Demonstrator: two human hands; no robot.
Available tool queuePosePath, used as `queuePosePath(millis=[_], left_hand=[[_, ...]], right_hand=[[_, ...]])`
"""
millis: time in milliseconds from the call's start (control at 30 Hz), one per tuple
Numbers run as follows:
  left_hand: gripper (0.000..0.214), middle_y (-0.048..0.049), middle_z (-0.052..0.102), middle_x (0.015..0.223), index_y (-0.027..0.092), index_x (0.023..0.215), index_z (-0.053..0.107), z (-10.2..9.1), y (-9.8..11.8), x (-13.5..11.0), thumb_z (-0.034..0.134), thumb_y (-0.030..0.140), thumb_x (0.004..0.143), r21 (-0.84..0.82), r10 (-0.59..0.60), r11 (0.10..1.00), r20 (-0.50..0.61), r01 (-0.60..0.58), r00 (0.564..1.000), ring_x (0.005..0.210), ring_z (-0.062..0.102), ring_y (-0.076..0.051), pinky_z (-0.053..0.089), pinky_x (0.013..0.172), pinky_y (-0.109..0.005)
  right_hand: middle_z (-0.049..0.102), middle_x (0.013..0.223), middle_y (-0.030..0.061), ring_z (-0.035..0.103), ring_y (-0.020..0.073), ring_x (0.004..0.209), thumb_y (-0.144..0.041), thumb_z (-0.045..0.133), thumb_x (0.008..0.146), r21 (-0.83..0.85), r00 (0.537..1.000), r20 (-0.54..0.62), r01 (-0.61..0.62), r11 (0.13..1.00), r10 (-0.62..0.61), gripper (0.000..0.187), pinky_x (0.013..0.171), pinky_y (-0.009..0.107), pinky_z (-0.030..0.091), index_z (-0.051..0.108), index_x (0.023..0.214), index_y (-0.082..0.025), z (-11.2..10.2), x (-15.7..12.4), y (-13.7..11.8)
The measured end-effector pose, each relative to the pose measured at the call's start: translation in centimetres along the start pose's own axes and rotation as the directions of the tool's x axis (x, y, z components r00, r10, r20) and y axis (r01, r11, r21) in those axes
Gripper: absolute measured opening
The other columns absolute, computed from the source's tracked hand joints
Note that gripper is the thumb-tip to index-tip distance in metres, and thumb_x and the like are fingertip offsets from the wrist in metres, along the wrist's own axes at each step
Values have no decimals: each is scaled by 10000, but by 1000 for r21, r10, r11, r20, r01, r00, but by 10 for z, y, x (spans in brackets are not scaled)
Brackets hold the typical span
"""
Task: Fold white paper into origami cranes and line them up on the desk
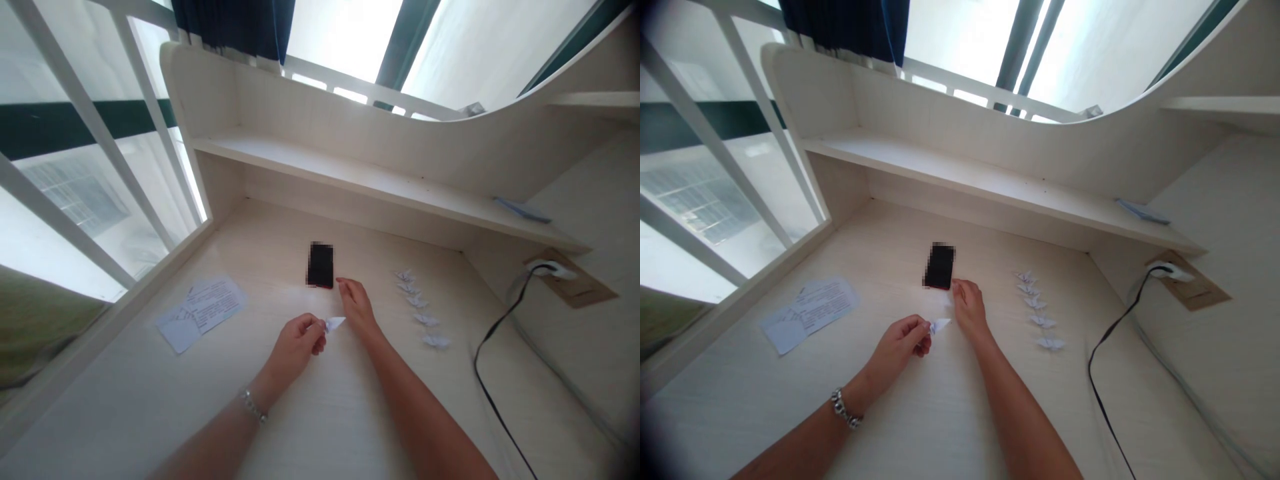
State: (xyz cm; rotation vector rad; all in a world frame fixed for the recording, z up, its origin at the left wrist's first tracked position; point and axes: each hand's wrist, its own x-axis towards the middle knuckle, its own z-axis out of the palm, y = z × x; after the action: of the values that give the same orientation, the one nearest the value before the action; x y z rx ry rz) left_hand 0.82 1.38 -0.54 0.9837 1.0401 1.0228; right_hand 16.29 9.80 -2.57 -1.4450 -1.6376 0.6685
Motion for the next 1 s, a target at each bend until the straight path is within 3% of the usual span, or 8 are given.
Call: queuePosePath(millis=[133, 233, 300, 400, 500, 667, 767, 1000], left_hand=[[259, -6, 565, 567, 144, 660, 519, -1, -2, 1, 489, 372, 780, 0, 12, 1000, -13, -12, 1000, 511, 502, -104, 373, 494, -225], [265, -9, 571, 568, 145, 659, 526, -2, -4, 1, 492, 381, 775, -3, 15, 1000, -12, -15, 1000, 509, 505, -108, 375, 493, -227], [268, -11, 571, 571, 146, 662, 529, -3, -4, 2, 487, 384, 778, 6, 26, 1000, -12, -26, 1000, 511, 505, -110, 377, 497, -228], [280, -13, 575, 579, 151, 670, 536, -4, -4, 1, 472, 397, 788, 47, 44, 998, -14, -43, 999, 523, 510, -116, 380, 511, -232], [284, -12, 584, 590, 159, 682, 556, -3, -3, -2, 460, 401, 795, 130, 77, 989, -17, -74, 997, 543, 514, -123, 377, 533, -235], [267, -10, 583, 613, 169, 694, 574, 3, -2, -9, 459, 385, 800, 279, 115, 953, 30, -119, 993, 575, 507, -131, 356, 542, -228], [253, -6, 571, 605, 174, 682, 577, 8, 2, -12, 458, 362, 802, 361, 118, 922, 77, -138, 990, 575, 492, -133, 344, 539, -225], [252, -2, 554, 579, 169, 661, 576, 13, 7, -13, 476, 359, 792, 410, 106, 897, 163, -165, 981, 540, 475, -122, 328, 510, -217]], right_hand=[[471, 1237, 76, 356, 281, 1162, -473, 389, 834, -249, 996, 22, -78, 965, 86, 382, 975, 468, 218, 613, 1070, -273, 16, 38, -4], [451, 1266, 90, 300, 321, 1203, -520, 438, 795, -195, 992, 24, -115, 974, 122, 404, 978, 507, 170, 629, 1041, -263, 19, 55, -7], [477, 1237, 101, 353, 301, 1174, -541, 408, 800, -144, 992, 27, -121, 982, 126, 445, 949, 481, 245, 602, 1075, -250, 15, 57, -9], [559, 1111, 113, 534, 228, 961, -538, 254, 855, -52, 987, 53, -149, 987, 152, 507, 774, 375, 416, 576, 1064, -208, -1, 37, -16], [620, 867, 98, 585, 178, 694, -565, 298, 836, 273, 932, 297, -292, 917, 209, 498, 581, 295, 437, 588, 914, -168, -23, -6, -27], [579, 630, 20, 530, 137, 580, -454, 500, 799, 225, 892, 426, -267, 937, 152, 295, 537, 255, 406, 584, 762, -174, -45, -65, -40], [583, 636, 17, 519, 129, 576, -411, 507, 806, 178, 876, 449, -279, 944, 174, 252, 538, 250, 396, 578, 748, -176, -49, -74, -35], [560, 622, 0, 492, 102, 527, -434, 519, 790, 294, 757, 636, -415, 861, 148, 279, 516, 235, 386, 542, 709, -168, -53, -78, -25]])
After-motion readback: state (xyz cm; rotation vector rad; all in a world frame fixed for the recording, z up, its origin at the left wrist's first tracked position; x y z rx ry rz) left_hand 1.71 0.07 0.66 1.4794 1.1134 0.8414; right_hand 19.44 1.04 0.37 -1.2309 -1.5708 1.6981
